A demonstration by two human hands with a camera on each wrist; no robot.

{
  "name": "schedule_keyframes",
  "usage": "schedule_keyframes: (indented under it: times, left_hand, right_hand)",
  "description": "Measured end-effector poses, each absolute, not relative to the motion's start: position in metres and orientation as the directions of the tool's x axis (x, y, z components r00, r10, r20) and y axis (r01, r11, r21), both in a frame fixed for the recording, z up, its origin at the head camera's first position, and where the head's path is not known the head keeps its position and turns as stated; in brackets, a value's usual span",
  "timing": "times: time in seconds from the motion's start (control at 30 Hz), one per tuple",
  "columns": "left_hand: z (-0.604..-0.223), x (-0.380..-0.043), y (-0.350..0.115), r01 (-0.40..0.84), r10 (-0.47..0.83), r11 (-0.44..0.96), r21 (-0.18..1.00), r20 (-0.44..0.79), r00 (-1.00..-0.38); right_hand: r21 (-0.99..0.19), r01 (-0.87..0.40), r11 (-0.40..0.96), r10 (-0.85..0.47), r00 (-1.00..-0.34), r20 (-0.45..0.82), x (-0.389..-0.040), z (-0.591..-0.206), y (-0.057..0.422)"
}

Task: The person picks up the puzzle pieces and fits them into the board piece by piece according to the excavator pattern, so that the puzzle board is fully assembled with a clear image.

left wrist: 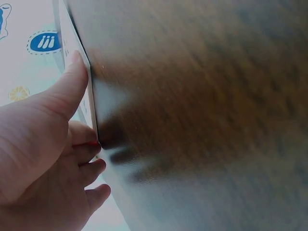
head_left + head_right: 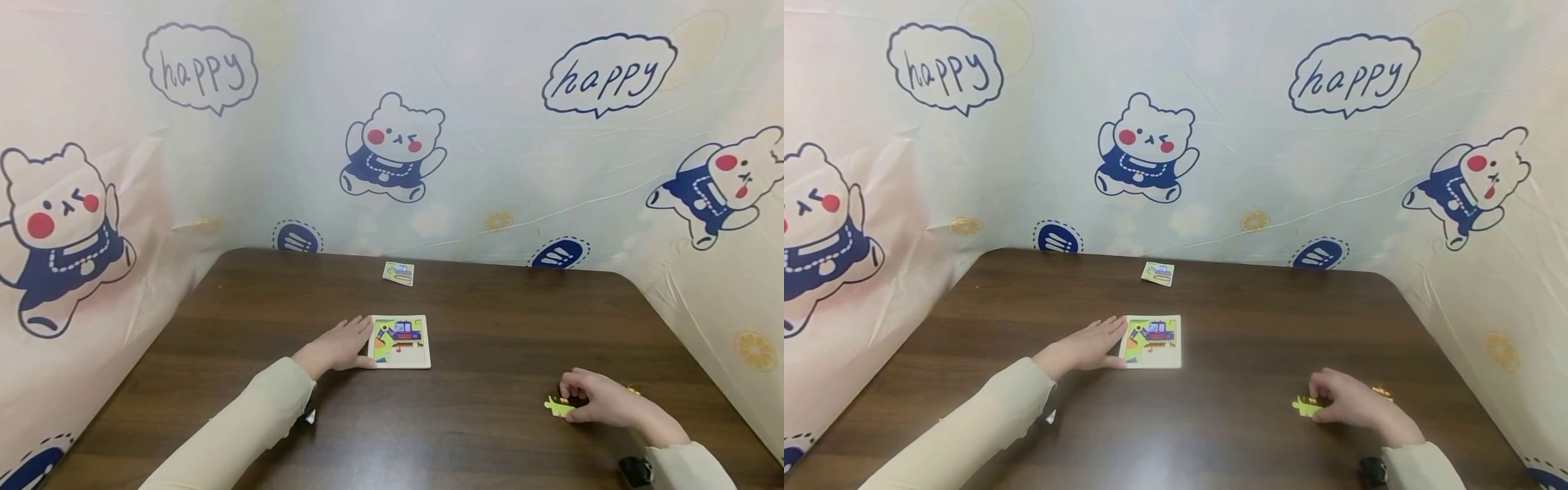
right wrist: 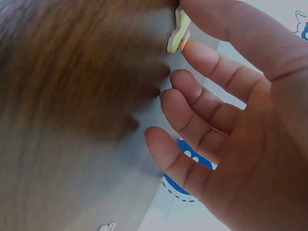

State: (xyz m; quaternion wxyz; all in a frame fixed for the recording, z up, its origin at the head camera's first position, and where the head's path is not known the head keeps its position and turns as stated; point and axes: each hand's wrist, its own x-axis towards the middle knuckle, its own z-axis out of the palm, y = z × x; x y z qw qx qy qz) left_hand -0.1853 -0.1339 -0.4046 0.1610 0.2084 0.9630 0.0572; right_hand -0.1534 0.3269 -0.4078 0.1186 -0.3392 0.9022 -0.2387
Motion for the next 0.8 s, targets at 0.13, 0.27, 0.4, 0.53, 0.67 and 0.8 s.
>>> schedule_keyframes:
  times: [0.13, 0.27, 0.4, 0.53, 0.67, 0.8]
  left_hand:
    - [-0.406, -0.186, -0.134, 0.386, 0.422, 0.906, 0.177, -0.288, -0.859]
    - [-0.406, -0.186, -0.134, 0.385, 0.422, 0.906, 0.178, -0.288, -0.86]
    - [-0.405, -0.186, -0.134, 0.386, 0.422, 0.906, 0.173, -0.289, -0.86]
    - [-0.404, -0.186, -0.134, 0.385, 0.423, 0.905, 0.18, -0.288, -0.859]
    - [-0.404, -0.186, -0.134, 0.386, 0.424, 0.904, 0.181, -0.281, -0.861]
    - [-0.404, -0.186, -0.134, 0.386, 0.424, 0.905, 0.181, -0.28, -0.862]
  right_hand:
    - [-0.517, -0.545, 0.661, -0.662, -0.748, -0.058, -0.154, -0.406, 0.324]
    - [-0.53, -0.514, 0.674, -0.645, -0.76, -0.082, -0.157, -0.404, 0.319]
    - [-0.532, -0.485, 0.695, -0.623, -0.774, -0.109, -0.162, -0.401, 0.31]
    - [-0.524, -0.509, 0.683, -0.629, -0.775, -0.066, -0.166, -0.399, 0.298]
    - [-0.508, -0.555, 0.659, -0.646, -0.764, -0.003, -0.172, -0.396, 0.281]
    - [-0.482, -0.584, 0.654, -0.656, -0.754, 0.023, -0.179, -0.393, 0.262]
